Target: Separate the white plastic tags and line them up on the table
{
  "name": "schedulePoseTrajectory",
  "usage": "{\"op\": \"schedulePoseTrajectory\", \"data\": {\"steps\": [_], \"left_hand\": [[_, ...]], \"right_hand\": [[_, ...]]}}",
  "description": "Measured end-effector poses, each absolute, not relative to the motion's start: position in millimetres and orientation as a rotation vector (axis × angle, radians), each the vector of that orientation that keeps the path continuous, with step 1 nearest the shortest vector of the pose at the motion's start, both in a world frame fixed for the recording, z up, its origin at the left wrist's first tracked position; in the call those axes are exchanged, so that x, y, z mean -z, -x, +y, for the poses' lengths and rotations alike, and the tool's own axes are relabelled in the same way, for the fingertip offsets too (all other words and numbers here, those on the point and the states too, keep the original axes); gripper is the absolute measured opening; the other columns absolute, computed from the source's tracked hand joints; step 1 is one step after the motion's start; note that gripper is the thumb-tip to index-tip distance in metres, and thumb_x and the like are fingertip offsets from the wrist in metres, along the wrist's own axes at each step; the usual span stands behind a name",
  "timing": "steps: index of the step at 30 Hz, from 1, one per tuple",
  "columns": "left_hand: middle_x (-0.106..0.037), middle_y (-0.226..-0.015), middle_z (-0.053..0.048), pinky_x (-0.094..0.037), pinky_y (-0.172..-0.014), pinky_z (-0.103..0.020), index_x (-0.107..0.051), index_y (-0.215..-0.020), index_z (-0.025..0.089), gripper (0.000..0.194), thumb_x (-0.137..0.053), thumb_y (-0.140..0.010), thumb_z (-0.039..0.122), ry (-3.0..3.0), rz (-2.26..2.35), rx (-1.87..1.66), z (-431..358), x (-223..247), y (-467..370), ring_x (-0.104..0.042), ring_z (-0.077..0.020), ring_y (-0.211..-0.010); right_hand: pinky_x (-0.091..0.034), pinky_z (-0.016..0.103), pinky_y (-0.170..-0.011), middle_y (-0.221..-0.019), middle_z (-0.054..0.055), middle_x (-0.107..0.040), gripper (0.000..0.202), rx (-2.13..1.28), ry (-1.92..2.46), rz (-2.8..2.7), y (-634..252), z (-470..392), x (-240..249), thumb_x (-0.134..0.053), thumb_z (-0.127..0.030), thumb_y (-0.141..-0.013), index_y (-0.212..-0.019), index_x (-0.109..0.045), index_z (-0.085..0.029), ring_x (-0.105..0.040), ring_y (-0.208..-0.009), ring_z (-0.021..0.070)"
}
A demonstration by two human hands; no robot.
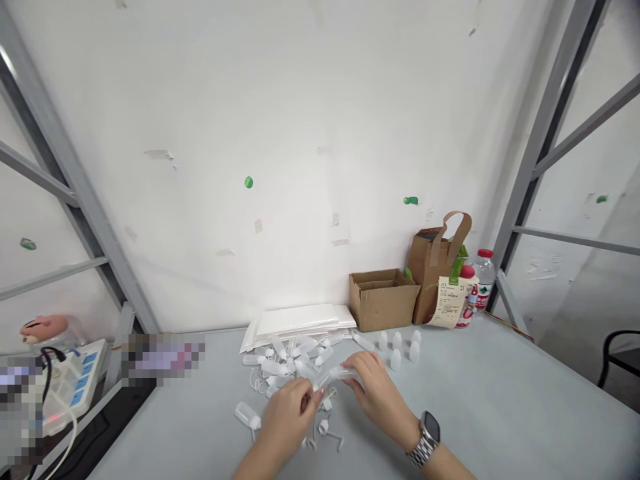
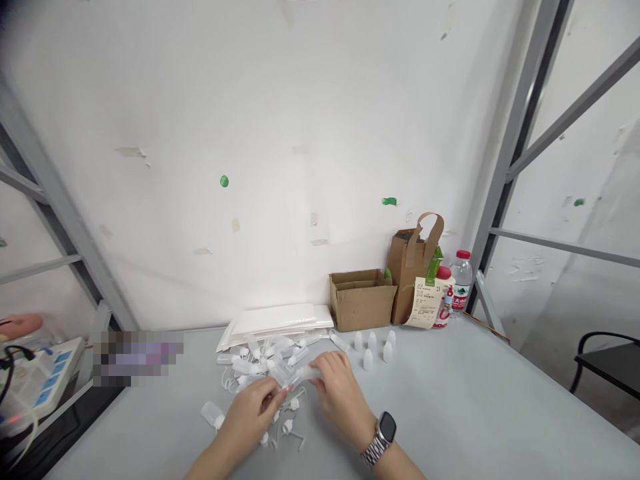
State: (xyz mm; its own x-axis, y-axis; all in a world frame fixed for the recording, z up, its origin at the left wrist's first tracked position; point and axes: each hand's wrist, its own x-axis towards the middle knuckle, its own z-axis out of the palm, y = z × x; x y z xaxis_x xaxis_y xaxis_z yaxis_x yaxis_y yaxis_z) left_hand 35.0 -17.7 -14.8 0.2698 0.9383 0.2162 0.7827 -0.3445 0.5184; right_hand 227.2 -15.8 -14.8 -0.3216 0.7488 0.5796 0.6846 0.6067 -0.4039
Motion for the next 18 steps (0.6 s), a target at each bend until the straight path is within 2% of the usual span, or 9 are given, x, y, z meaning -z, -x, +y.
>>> {"op": "schedulePoseTrajectory", "data": {"steps": [4, 7, 10, 12, 13, 15, 16, 18], "left_hand": [[-0.055, -0.061, 0.002, -0.03, -0.056, -0.023, -0.051, -0.06, 0.02, 0.032, -0.048, -0.078, 0.046, -2.302, 1.554, -0.612, -22, 12, -35, -0.05, -0.0147, -0.06], [-0.056, -0.066, 0.002, -0.034, -0.058, -0.024, -0.056, -0.076, 0.021, 0.026, -0.055, -0.073, 0.047, -2.213, 1.582, -0.667, -21, 13, -34, -0.051, -0.0151, -0.062], [-0.057, -0.073, 0.003, -0.039, -0.063, -0.025, -0.052, -0.108, 0.024, 0.046, -0.06, -0.069, 0.046, -2.13, 1.577, -0.778, -19, 15, -33, -0.053, -0.0152, -0.065], [-0.058, -0.075, 0.003, -0.04, -0.065, -0.025, -0.049, -0.116, 0.025, 0.051, -0.061, -0.069, 0.042, -2.124, 1.509, -0.8, -17, 17, -33, -0.053, -0.0147, -0.065], [-0.058, -0.074, 0.002, -0.041, -0.065, -0.024, -0.053, -0.112, 0.024, 0.045, -0.061, -0.07, 0.04, -2.138, 1.474, -0.791, -17, 18, -34, -0.053, -0.0145, -0.065], [-0.059, -0.07, 0.001, -0.04, -0.063, -0.024, -0.064, -0.09, 0.022, 0.021, -0.057, -0.075, 0.035, -2.194, 1.423, -0.758, -16, 19, -35, -0.053, -0.0144, -0.064], [-0.059, -0.069, 0.001, -0.039, -0.063, -0.024, -0.065, -0.079, 0.021, 0.016, -0.054, -0.077, 0.032, -2.225, 1.403, -0.745, -17, 20, -35, -0.054, -0.0145, -0.064], [-0.06, -0.068, 0.0, -0.039, -0.063, -0.023, -0.064, -0.068, 0.02, 0.022, -0.049, -0.081, 0.028, -2.266, 1.366, -0.739, -17, 21, -36, -0.054, -0.0147, -0.066]], "right_hand": [[-0.041, 0.041, -0.082, -0.092, 0.006, -0.061, 0.026, -0.066, 1.162, -2.054, -235, -11, 12, -0.043, -0.012, -0.085, -0.109, -0.051, -0.021, -0.054, -0.086, 0.0206], [-0.041, 0.04, -0.082, -0.092, 0.005, -0.062, 0.023, -0.099, 1.153, -2.068, -235, -12, 10, -0.043, -0.013, -0.086, -0.105, -0.054, -0.022, -0.054, -0.086, 0.0201], [-0.041, 0.038, -0.082, -0.092, 0.004, -0.062, 0.022, -0.189, 1.114, -2.118, -230, -17, 8, -0.046, -0.012, -0.085, -0.103, -0.054, -0.022, -0.053, -0.087, 0.02], [-0.041, 0.037, -0.082, -0.093, 0.004, -0.062, 0.022, -0.248, 1.084, -2.163, -226, -20, 8, -0.047, -0.01, -0.084, -0.102, -0.054, -0.022, -0.052, -0.089, 0.02], [-0.041, 0.036, -0.083, -0.093, 0.004, -0.061, 0.023, -0.273, 1.072, -2.182, -225, -22, 9, -0.048, -0.009, -0.083, -0.101, -0.053, -0.022, -0.052, -0.09, 0.0198], [-0.041, 0.034, -0.083, -0.093, 0.004, -0.061, 0.024, -0.307, 1.053, -2.208, -222, -23, 10, -0.049, -0.006, -0.081, -0.1, -0.053, -0.021, -0.051, -0.09, 0.0192], [-0.041, 0.034, -0.083, -0.092, 0.004, -0.06, 0.025, -0.313, 1.048, -2.214, -222, -23, 11, -0.049, -0.004, -0.08, -0.099, -0.053, -0.02, -0.051, -0.09, 0.0191], [-0.04, 0.035, -0.084, -0.09, 0.004, -0.06, 0.027, -0.303, 1.045, -2.222, -221, -23, 12, -0.047, -0.002, -0.078, -0.099, -0.053, -0.02, -0.051, -0.09, 0.0192]]}}
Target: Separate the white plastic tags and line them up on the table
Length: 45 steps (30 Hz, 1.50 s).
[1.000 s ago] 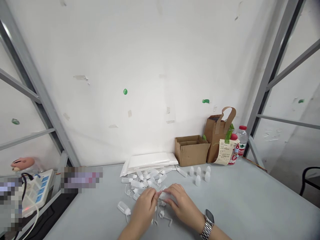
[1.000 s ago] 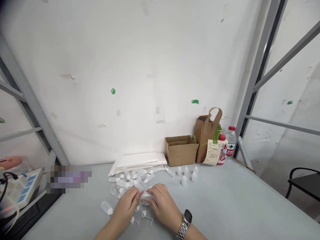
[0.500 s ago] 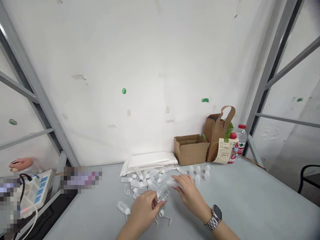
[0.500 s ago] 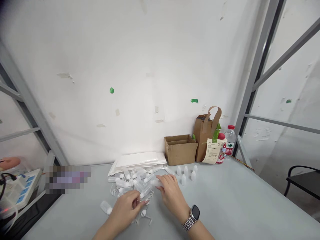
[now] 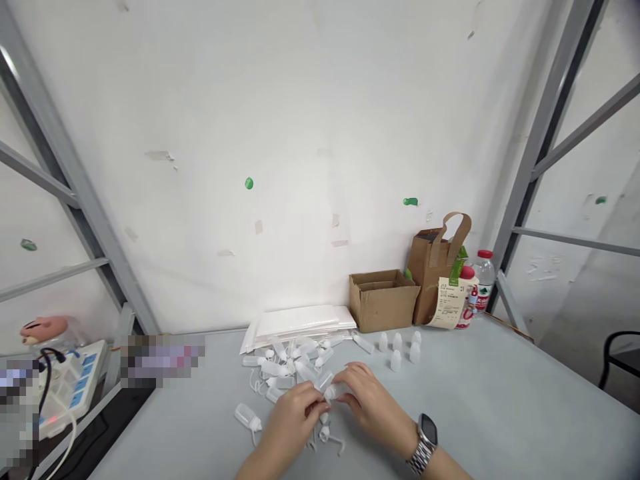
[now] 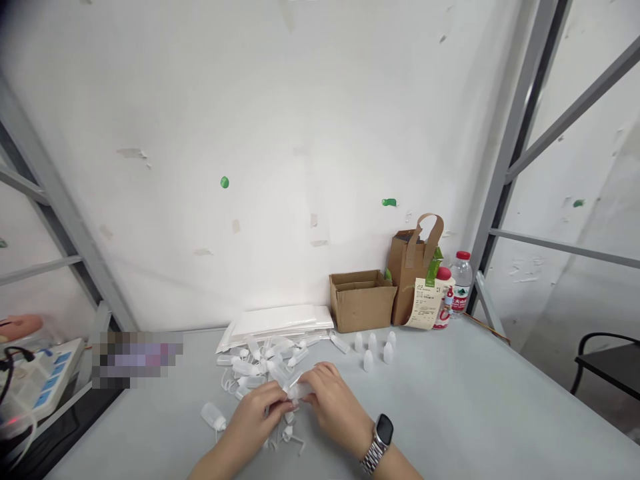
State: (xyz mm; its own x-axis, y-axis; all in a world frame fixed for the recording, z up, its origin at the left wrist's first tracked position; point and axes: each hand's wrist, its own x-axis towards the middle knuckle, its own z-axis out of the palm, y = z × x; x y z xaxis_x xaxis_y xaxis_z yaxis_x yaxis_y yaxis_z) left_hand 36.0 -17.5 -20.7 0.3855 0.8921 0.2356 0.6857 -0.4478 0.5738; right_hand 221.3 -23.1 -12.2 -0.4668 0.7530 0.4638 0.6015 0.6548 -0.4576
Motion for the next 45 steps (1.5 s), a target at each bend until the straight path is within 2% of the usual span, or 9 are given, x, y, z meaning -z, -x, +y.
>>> {"op": "schedulePoseTrajectory", "data": {"steps": [7, 11, 23, 26, 29, 32, 34, 37, 45], "left_hand": [[-0.059, -0.06, 0.001, -0.038, -0.059, -0.02, -0.064, -0.058, 0.019, 0.028, -0.047, -0.081, 0.022, -2.179, 1.276, -0.746, -19, 13, -37, -0.055, -0.0124, -0.061], [-0.06, -0.058, 0.0, -0.039, -0.059, -0.02, -0.066, -0.056, 0.019, 0.03, -0.047, -0.079, 0.02, -2.154, 1.281, -0.747, -18, 9, -36, -0.056, -0.012, -0.06], [-0.063, -0.061, 0.0, -0.038, -0.061, -0.021, -0.066, -0.06, 0.02, 0.031, -0.044, -0.082, 0.021, -2.345, 1.393, -0.717, -18, 13, -27, -0.057, -0.0133, -0.063], [-0.063, -0.064, -0.001, -0.038, -0.06, -0.022, -0.064, -0.064, 0.02, 0.032, -0.04, -0.085, 0.022, -2.404, 1.502, -0.76, -15, 12, -21, -0.057, -0.0142, -0.064], [-0.063, -0.067, -0.001, -0.038, -0.058, -0.023, -0.063, -0.07, 0.019, 0.032, -0.038, -0.087, 0.026, -2.47, 1.562, -0.754, -13, 12, -19, -0.057, -0.0145, -0.063], [-0.064, -0.07, -0.001, -0.038, -0.059, -0.023, -0.064, -0.071, 0.02, 0.029, -0.04, -0.087, 0.027, -2.537, 1.523, -0.67, -13, 15, -22, -0.059, -0.0146, -0.065], [-0.064, -0.069, 0.0, -0.038, -0.058, -0.023, -0.064, -0.07, 0.02, 0.029, -0.042, -0.087, 0.028, -2.571, 1.509, -0.608, -14, 18, -25, -0.06, -0.0148, -0.065], [-0.064, -0.069, 0.0, -0.038, -0.058, -0.023, -0.064, -0.069, 0.02, 0.028, -0.045, -0.086, 0.029, -2.585, 1.515, -0.57, -15, 20, -27, -0.06, -0.0148, -0.065], [-0.065, -0.074, -0.001, -0.04, -0.061, -0.022, -0.066, -0.074, 0.021, 0.022, -0.048, -0.085, 0.026, -2.544, 1.506, -0.599, -15, 19, -28, -0.061, -0.0144, -0.069]], "right_hand": [[-0.04, 0.034, -0.079, -0.086, 0.003, -0.061, 0.038, -0.208, 1.043, -2.37, -228, -18, 8, -0.045, 0.002, -0.076, -0.103, -0.056, -0.022, -0.051, -0.084, 0.0188], [-0.04, 0.032, -0.077, -0.081, 0.002, -0.061, 0.033, -0.169, 1.076, -2.381, -233, -13, 10, -0.046, 0.003, -0.074, -0.093, -0.058, -0.02, -0.051, -0.083, 0.0184], [-0.042, 0.033, -0.072, -0.077, 0.003, -0.061, 0.025, -0.027, 1.117, -2.326, -241, -8, 13, -0.045, -0.001, -0.078, -0.088, -0.059, -0.019, -0.052, -0.078, 0.0187], [-0.044, 0.035, -0.073, -0.084, 0.005, -0.061, 0.02, -0.037, 1.187, -2.165, -254, -1, 13, -0.044, -0.008, -0.083, -0.093, -0.058, -0.019, -0.053, -0.082, 0.0199], [-0.043, 0.038, -0.08, -0.097, 0.009, -0.057, 0.018, -0.038, 1.234, -1.93, -265, 6, 14, -0.047, -0.026, -0.085, -0.099, -0.056, -0.019, -0.052, -0.092, 0.0217], [-0.045, 0.035, -0.073, -0.084, 0.007, -0.055, 0.029, -0.067, 1.42, -1.747, -268, 11, 18, -0.047, -0.043, -0.083, -0.091, -0.059, -0.018, -0.054, -0.08, 0.0206], [-0.045, 0.031, -0.064, -0.073, 0.004, -0.055, 0.033, -0.161, 1.571, -1.687, -267, 12, 20, -0.045, -0.046, -0.082, -0.087, -0.058, -0.017, -0.054, -0.067, 0.0182], [-0.041, 0.027, -0.056, -0.069, 0.002, -0.06, 0.028, -0.296, 1.788, -1.674, -262, 10, 21, -0.043, -0.04, -0.084, -0.093, -0.055, -0.017, -0.057, -0.061, 0.0175], [-0.039, 0.029, -0.057, -0.083, 0.013, -0.069, 0.025, -0.236, 2.104, -1.764, -253, 8, 23, -0.042, -0.026, -0.084, -0.102, -0.053, -0.013, -0.065, -0.077, 0.0267]]}}
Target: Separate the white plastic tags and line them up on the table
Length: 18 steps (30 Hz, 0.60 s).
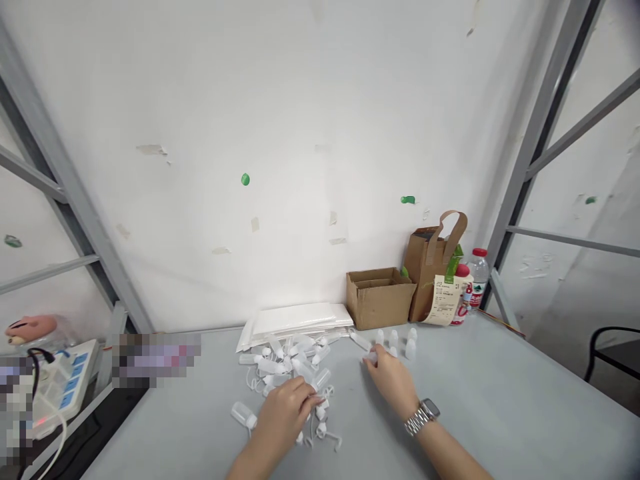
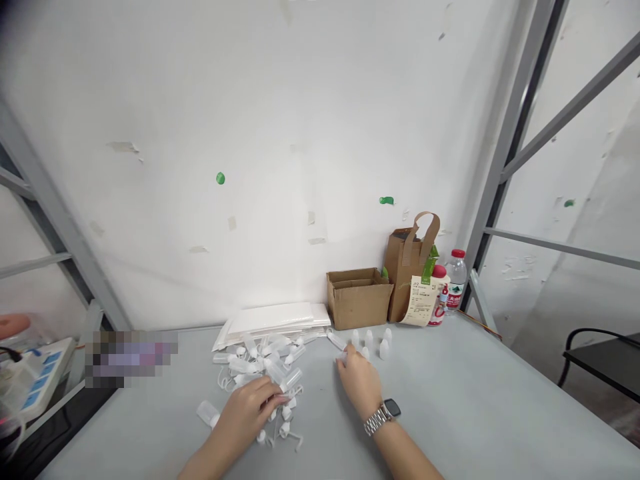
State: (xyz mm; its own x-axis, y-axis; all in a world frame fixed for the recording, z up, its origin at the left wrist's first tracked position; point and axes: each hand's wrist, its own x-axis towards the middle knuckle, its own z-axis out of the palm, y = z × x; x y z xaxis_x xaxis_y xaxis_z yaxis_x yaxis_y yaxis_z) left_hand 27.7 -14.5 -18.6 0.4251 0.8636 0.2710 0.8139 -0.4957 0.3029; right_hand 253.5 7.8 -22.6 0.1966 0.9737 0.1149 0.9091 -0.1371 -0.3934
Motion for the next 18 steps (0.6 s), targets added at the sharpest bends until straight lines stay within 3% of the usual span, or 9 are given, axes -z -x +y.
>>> {"op": "schedulePoseTrajectory", "data": {"steps": [10, 18], "left_hand": [[-0.066, -0.08, -0.001, -0.043, -0.066, -0.023, -0.066, -0.083, 0.022, 0.011, -0.056, -0.078, 0.022, -2.471, 1.523, -0.556, -15.2, 17.1, -29.7, -0.061, -0.015, -0.073], [-0.065, -0.078, -0.001, -0.044, -0.065, -0.024, -0.065, -0.082, 0.022, 0.012, -0.054, -0.079, 0.021, -2.514, 1.51, -0.589, -14.3, 18.5, -29.6, -0.061, -0.0153, -0.072]], "right_hand": [[-0.041, 0.028, -0.06, -0.086, 0.009, -0.069, 0.024, -0.2, 2.115, -1.776, -256.8, 10.1, 19.3, -0.038, -0.025, -0.086, -0.102, -0.053, -0.016, -0.065, -0.078, 0.0234], [-0.045, 0.036, -0.061, -0.084, 0.014, -0.069, 0.03, -0.131, 2.133, -1.783, -261.8, 8.1, 16.7, -0.038, -0.022, -0.084, -0.108, -0.054, -0.015, -0.065, -0.076, 0.0283]]}}
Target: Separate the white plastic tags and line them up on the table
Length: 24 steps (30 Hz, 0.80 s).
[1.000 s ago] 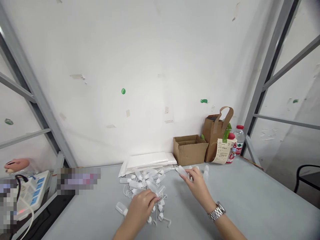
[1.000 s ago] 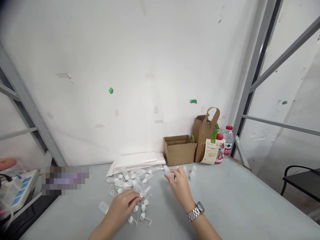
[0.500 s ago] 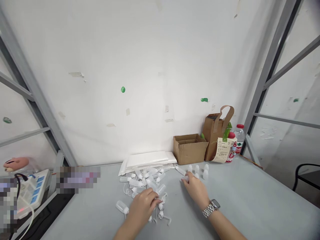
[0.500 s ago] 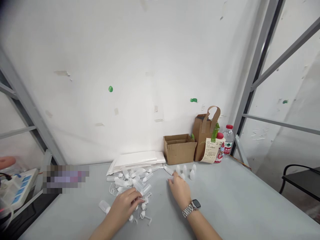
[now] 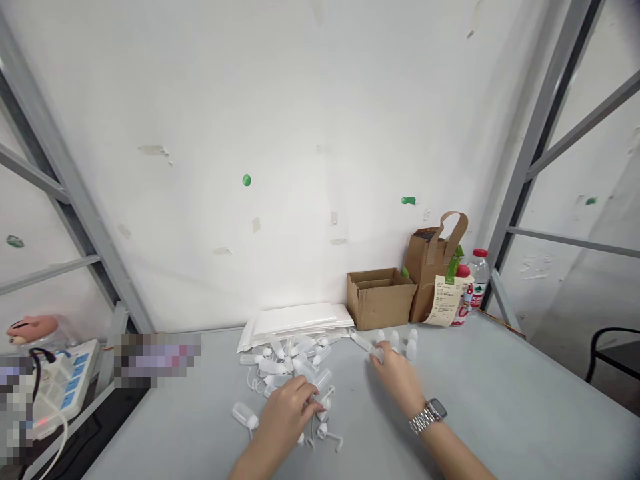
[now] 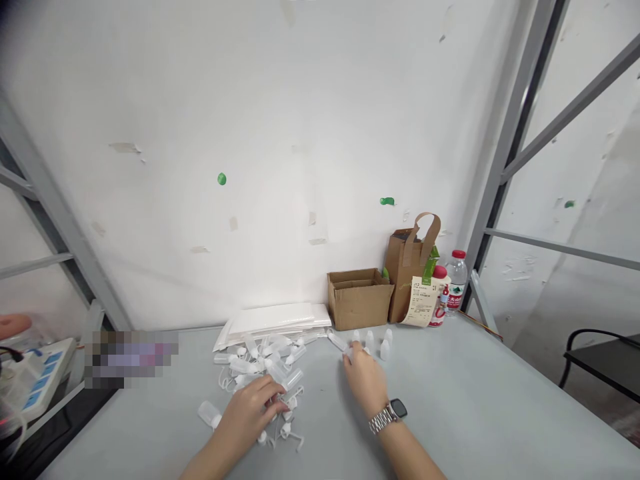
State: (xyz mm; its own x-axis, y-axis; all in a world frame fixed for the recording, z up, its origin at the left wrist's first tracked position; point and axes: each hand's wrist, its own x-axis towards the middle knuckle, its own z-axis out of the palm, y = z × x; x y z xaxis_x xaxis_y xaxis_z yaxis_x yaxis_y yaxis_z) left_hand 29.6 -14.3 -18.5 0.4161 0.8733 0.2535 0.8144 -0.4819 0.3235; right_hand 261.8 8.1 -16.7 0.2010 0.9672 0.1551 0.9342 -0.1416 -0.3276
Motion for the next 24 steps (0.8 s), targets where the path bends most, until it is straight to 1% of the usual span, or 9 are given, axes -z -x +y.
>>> {"op": "schedulePoseTrajectory", "data": {"steps": [4, 9, 11, 13, 16, 18, 22, 24], "left_hand": [[-0.065, -0.079, -0.001, -0.044, -0.065, -0.024, -0.065, -0.083, 0.021, 0.011, -0.055, -0.079, 0.022, -2.503, 1.503, -0.583, -15, 18, -30, -0.061, -0.0155, -0.071], [-0.064, -0.08, -0.002, -0.045, -0.066, -0.024, -0.064, -0.085, 0.021, 0.012, -0.054, -0.078, 0.021, -2.46, 1.485, -0.617, -15, 18, -30, -0.061, -0.015, -0.072], [-0.064, -0.08, -0.002, -0.045, -0.067, -0.025, -0.064, -0.087, 0.021, 0.013, -0.054, -0.079, 0.022, -2.44, 1.486, -0.627, -15, 18, -30, -0.061, -0.0156, -0.073], [-0.064, -0.081, -0.002, -0.045, -0.067, -0.026, -0.063, -0.09, 0.021, 0.015, -0.054, -0.079, 0.023, -2.42, 1.471, -0.631, -15, 16, -30, -0.06, -0.0163, -0.074], [-0.064, -0.082, -0.003, -0.045, -0.069, -0.028, -0.061, -0.098, 0.022, 0.021, -0.051, -0.08, 0.026, -2.419, 1.426, -0.646, -17, 13, -30, -0.06, -0.0174, -0.075], [-0.063, -0.085, -0.005, -0.046, -0.07, -0.029, -0.06, -0.1, 0.022, 0.023, -0.049, -0.081, 0.028, -2.436, 1.407, -0.67, -19, 11, -30, -0.06, -0.0184, -0.077], [-0.062, -0.089, -0.006, -0.046, -0.072, -0.03, -0.058, -0.103, 0.023, 0.026, -0.046, -0.082, 0.032, -2.445, 1.399, -0.758, -22, 7, -29, -0.059, -0.019, -0.08], [-0.062, -0.087, -0.005, -0.047, -0.071, -0.03, -0.058, -0.105, 0.022, 0.028, -0.045, -0.082, 0.034, -2.437, 1.412, -0.793, -20, 7, -28, -0.059, -0.0187, -0.078]], "right_hand": [[-0.044, 0.036, -0.059, -0.083, 0.013, -0.069, 0.028, -0.123, 2.104, -1.788, -262, 9, 18, -0.039, -0.024, -0.085, -0.108, -0.053, -0.017, -0.065, -0.074, 0.0283], [-0.043, 0.034, -0.056, -0.079, 0.011, -0.069, 0.03, -0.017, 2.094, -1.765, -262, 5, 18, -0.037, -0.034, -0.088, -0.108, -0.051, -0.018, -0.064, -0.069, 0.0273], [-0.042, 0.034, -0.054, -0.082, 0.013, -0.068, 0.033, 0.046, 2.111, -1.745, -260, 2, 14, -0.035, -0.036, -0.089, -0.109, -0.051, -0.016, -0.063, -0.067, 0.0268], [-0.041, 0.033, -0.055, -0.086, 0.014, -0.066, 0.034, 0.164, 2.101, -1.748, -258, 2, 7, -0.033, -0.037, -0.09, -0.107, -0.052, -0.015, -0.062, -0.07, 0.0255], [-0.039, 0.033, -0.066, -0.091, 0.013, -0.062, 0.029, 0.398, 1.997, -1.905, -253, 10, -8, -0.033, -0.029, -0.09, -0.097, -0.057, -0.013, -0.056, -0.085, 0.025], [-0.035, 0.036, -0.073, -0.093, 0.014, -0.06, 0.023, 0.474, 1.929, -2.111, -250, 22, -16, -0.038, -0.02, -0.087, -0.089, -0.06, -0.012, -0.051, -0.091, 0.027], [-0.032, 0.034, -0.074, -0.085, 0.015, -0.064, 0.02, 0.413, 1.885, -2.286, -245, 49, -15, -0.046, -0.009, -0.08, -0.076, -0.066, -0.012, -0.051, -0.09, 0.0261], [-0.032, 0.033, -0.073, -0.082, 0.015, -0.065, 0.021, 0.383, 1.884, -2.328, -241, 56, -9, -0.047, -0.005, -0.077, -0.073, -0.067, -0.011, -0.052, -0.088, 0.0255]]}}
